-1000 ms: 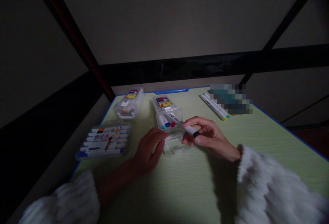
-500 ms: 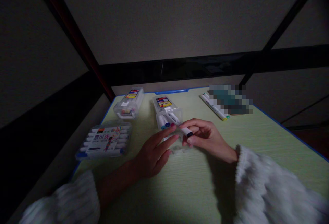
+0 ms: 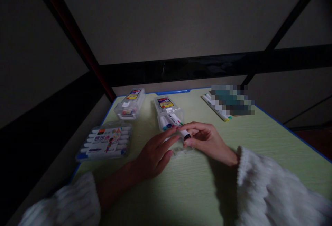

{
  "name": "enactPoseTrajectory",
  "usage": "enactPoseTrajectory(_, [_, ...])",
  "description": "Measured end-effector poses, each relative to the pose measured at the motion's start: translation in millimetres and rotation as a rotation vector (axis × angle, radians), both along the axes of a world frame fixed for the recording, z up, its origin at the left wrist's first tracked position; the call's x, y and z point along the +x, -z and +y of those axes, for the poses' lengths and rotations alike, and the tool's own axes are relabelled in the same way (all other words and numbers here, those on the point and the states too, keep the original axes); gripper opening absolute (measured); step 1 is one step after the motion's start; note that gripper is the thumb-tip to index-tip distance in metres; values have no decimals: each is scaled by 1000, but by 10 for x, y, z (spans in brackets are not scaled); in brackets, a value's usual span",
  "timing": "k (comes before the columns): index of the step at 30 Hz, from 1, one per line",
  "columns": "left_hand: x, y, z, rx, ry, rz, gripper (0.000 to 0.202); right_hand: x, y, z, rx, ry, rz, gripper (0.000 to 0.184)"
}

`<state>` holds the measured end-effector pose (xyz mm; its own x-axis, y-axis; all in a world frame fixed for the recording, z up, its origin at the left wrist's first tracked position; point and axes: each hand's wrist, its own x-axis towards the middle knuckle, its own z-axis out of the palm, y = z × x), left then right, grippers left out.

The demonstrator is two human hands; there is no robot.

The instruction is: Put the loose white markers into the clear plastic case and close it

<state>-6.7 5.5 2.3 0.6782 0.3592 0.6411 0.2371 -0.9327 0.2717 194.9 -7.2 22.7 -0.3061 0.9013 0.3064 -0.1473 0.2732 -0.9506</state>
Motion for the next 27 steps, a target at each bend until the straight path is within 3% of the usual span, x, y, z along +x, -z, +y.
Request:
enactPoseTrajectory(11, [11,29,11,-7,-51,-8,39,1,-10,-24,-22,11,-88,34])
enactPoseTrajectory(27, [26,9,10,-91,-56,-13,37,-43,16,-35,137,126,-273,30])
